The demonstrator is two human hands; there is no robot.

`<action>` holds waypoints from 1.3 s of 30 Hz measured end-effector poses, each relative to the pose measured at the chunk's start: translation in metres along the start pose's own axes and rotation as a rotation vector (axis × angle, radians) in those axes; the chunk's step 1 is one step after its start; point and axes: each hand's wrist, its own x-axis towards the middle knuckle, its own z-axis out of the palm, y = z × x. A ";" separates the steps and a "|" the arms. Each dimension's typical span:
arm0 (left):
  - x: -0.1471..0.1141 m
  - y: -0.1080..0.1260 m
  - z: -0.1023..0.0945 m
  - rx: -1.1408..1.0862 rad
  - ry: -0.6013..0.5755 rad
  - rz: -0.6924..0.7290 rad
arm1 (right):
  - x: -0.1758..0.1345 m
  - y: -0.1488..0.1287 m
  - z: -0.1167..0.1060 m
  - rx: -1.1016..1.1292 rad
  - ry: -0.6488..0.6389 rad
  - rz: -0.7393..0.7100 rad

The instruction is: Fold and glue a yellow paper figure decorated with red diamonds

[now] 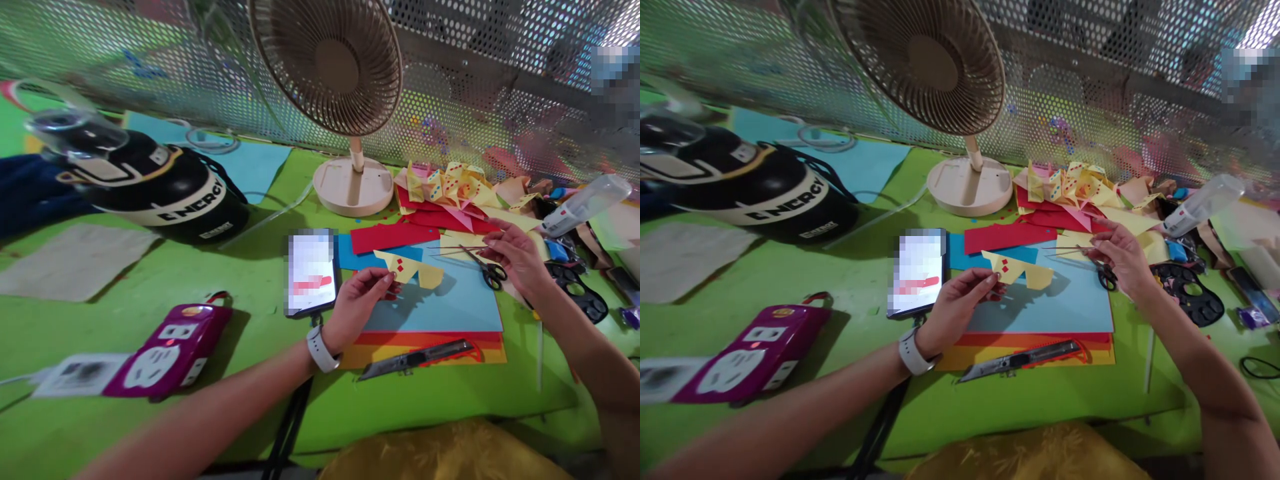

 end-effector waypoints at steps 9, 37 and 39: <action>0.000 -0.001 -0.001 0.006 -0.018 0.016 | 0.017 -0.016 0.010 0.029 -0.056 0.057; 0.002 -0.002 0.001 -0.017 -0.006 -0.012 | 0.046 0.017 0.048 -0.727 -0.182 -0.438; 0.002 -0.002 0.001 -0.013 -0.003 -0.007 | 0.049 0.019 0.046 -0.812 -0.166 -0.467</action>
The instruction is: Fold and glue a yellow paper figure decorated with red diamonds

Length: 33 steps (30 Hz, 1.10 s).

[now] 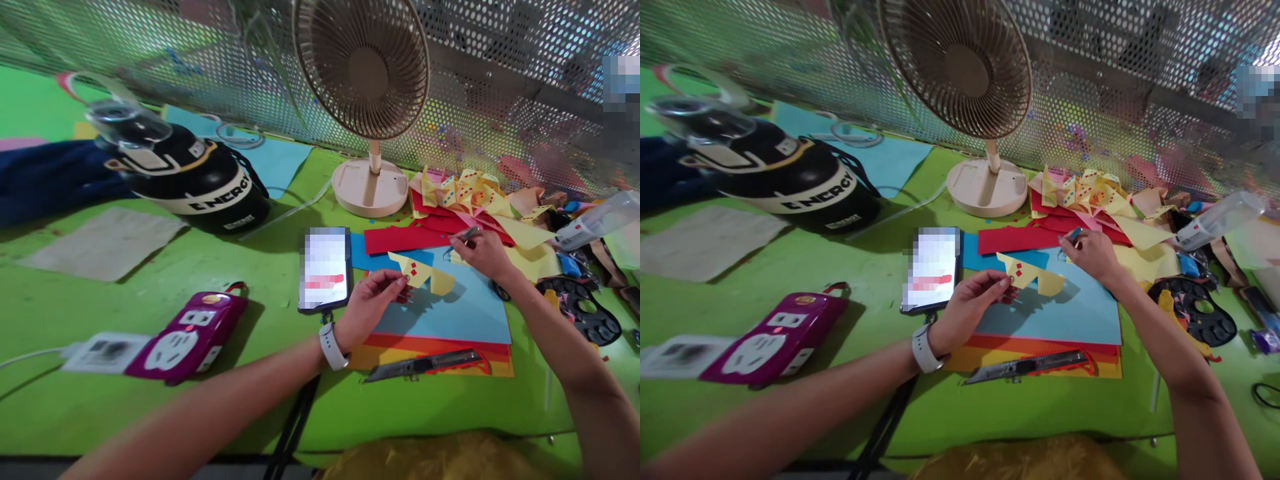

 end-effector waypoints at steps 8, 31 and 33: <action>0.000 0.000 -0.001 0.015 -0.023 0.015 | 0.024 0.001 0.023 0.380 0.124 0.172; -0.001 -0.001 -0.002 -0.008 -0.024 0.013 | 0.024 -0.001 0.082 0.340 0.114 0.089; -0.001 -0.001 -0.002 -0.003 -0.027 0.014 | 0.022 -0.002 0.081 0.314 0.109 0.061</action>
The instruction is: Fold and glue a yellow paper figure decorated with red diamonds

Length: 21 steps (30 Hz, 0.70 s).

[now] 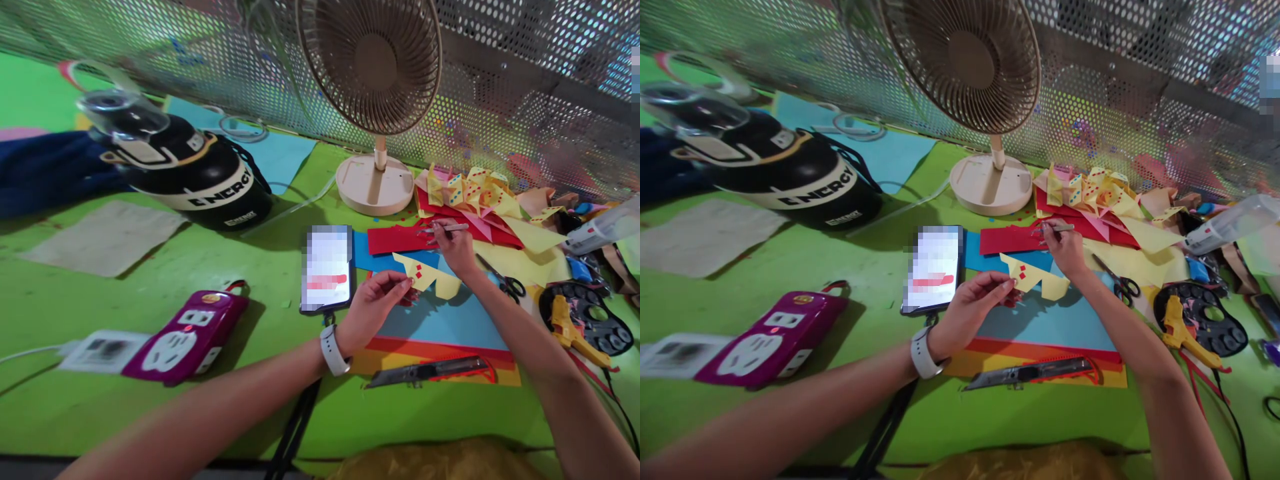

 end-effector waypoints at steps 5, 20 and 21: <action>0.000 0.001 0.000 -0.003 0.001 -0.001 | -0.003 -0.006 -0.002 -0.115 0.007 -0.135; 0.001 -0.001 0.000 -0.034 -0.013 0.004 | -0.005 0.003 -0.002 -0.302 -0.035 -0.382; 0.001 -0.001 0.000 -0.036 -0.014 0.005 | -0.005 0.003 -0.002 -0.305 -0.035 -0.388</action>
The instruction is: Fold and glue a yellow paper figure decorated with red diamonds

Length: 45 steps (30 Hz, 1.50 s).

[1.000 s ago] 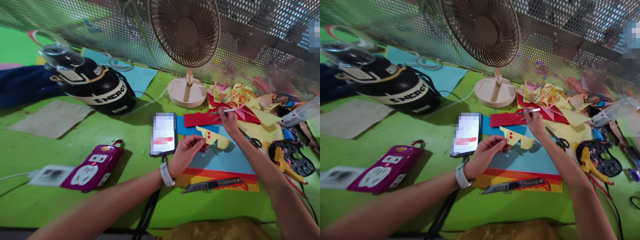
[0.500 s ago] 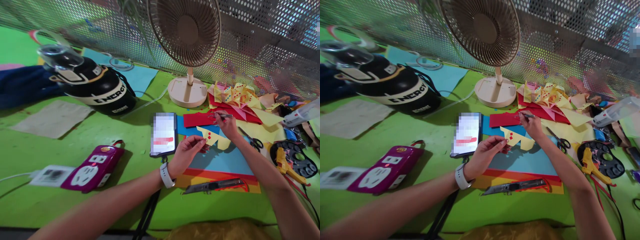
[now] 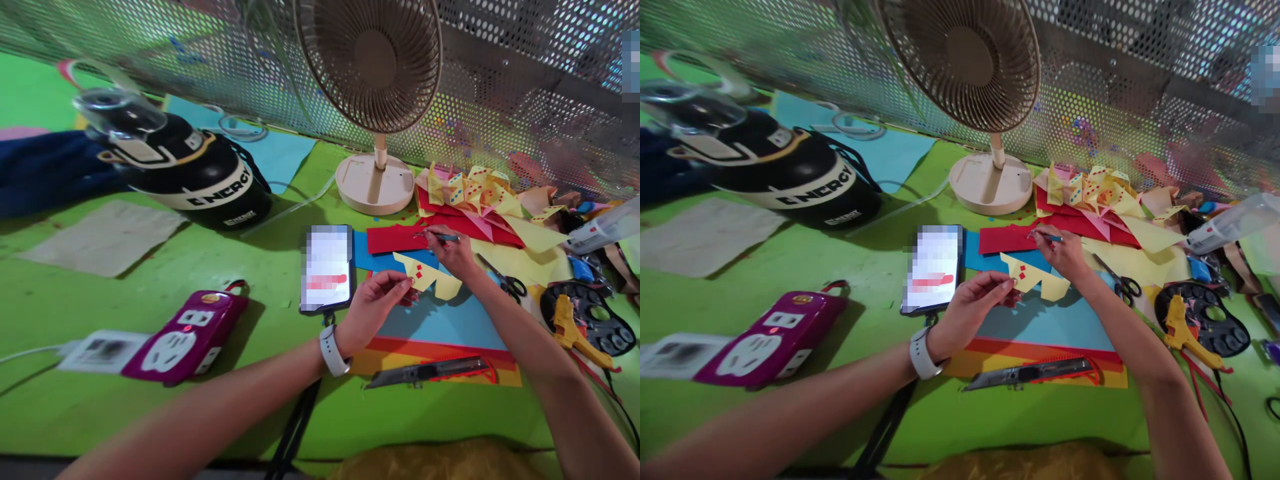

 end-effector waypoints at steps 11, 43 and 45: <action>-0.001 0.000 0.000 -0.008 0.004 -0.006 | 0.000 0.002 0.001 0.028 0.000 -0.007; 0.003 0.004 0.000 -0.102 0.037 -0.077 | -0.014 -0.065 -0.079 0.162 0.166 -0.017; 0.003 0.004 0.000 -0.119 0.038 -0.075 | -0.030 -0.074 -0.084 0.076 0.140 -0.106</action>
